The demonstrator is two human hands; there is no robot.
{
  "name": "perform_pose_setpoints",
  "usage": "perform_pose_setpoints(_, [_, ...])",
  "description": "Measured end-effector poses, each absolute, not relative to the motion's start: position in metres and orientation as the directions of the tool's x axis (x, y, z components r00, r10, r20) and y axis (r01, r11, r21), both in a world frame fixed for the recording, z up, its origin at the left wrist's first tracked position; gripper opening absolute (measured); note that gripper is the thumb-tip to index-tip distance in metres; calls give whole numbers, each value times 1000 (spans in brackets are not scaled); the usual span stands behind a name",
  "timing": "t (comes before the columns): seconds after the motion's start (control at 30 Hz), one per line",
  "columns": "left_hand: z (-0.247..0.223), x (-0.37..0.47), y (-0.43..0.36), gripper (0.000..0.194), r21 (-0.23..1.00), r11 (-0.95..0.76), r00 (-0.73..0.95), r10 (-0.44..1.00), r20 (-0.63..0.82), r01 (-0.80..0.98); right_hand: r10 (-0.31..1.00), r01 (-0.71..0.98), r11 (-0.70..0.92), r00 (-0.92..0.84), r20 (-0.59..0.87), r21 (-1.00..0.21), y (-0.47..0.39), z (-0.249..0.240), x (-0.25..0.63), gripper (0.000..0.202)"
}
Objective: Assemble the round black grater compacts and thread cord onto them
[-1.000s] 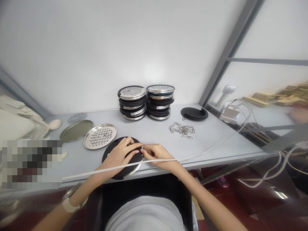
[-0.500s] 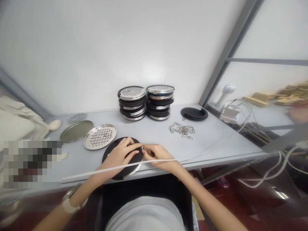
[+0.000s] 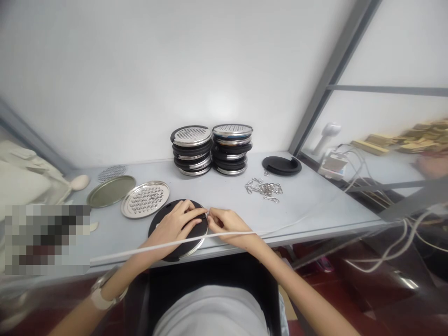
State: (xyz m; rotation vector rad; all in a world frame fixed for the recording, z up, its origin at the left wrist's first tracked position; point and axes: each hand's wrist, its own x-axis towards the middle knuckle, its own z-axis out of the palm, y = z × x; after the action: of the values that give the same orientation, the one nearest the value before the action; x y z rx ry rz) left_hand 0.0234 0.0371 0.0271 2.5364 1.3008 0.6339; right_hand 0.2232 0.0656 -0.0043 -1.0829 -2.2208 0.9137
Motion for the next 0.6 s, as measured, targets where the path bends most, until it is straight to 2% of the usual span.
perform_pose_setpoints(0.33, [23, 23, 38, 30, 357, -574, 501, 818, 283, 737, 800, 503, 503, -578, 159, -703, 66, -3, 223, 29])
perform_pose_setpoints(0.6, [23, 23, 38, 30, 365, -580, 499, 814, 296, 729, 800, 493, 493, -580, 151, -716, 65, -3, 223, 31])
